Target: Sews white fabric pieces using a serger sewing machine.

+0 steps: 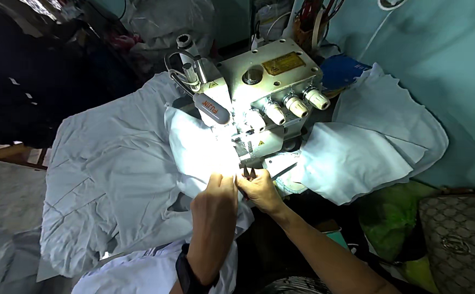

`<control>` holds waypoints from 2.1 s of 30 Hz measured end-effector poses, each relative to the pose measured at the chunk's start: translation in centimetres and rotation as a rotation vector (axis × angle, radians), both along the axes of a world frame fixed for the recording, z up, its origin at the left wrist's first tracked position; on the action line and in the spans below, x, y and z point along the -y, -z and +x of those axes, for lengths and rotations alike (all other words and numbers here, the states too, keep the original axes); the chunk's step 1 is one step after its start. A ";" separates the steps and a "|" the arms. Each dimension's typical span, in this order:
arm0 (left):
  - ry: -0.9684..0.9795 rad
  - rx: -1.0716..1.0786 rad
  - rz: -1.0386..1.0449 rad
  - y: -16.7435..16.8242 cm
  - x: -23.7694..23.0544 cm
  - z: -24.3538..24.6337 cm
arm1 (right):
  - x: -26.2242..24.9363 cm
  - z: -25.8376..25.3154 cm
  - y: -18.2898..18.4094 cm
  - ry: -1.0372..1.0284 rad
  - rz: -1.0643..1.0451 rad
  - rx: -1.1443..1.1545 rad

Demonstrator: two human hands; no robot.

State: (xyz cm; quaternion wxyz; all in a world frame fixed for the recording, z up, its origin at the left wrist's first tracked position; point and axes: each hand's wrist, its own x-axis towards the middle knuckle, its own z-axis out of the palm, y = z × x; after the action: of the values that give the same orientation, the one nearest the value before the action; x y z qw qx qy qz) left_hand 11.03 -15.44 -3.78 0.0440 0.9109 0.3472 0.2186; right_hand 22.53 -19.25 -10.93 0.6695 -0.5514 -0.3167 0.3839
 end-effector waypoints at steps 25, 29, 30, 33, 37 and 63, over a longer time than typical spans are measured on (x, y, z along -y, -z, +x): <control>-0.022 0.186 -0.135 3.4 1.4 -4.0 | 4.9 1.8 -0.6 -0.272 -0.002 0.220; 0.316 0.635 -0.356 4.5 2.3 -5.8 | 6.2 1.7 -0.9 -0.330 -0.109 -0.121; 0.273 0.654 -0.292 5.1 2.2 -6.1 | 6.4 1.7 -0.9 -0.341 -0.110 -0.192; 0.087 0.433 -0.014 7.7 0.4 -6.5 | 6.7 1.7 -0.5 -0.378 -0.113 -0.287; 0.125 0.231 0.152 8.1 -2.5 -5.5 | 6.7 1.5 -0.6 -0.400 -0.129 -0.279; 0.393 0.392 -0.178 5.2 4.3 -5.2 | 9.4 -0.7 -1.0 -0.244 0.116 0.423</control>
State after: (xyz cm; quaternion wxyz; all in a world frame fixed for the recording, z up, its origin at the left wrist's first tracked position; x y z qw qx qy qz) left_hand 5.88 -19.71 -8.99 0.2317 0.8935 0.1667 0.3466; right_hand 21.85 -28.66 -9.94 0.5675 -0.5379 -0.5356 0.3191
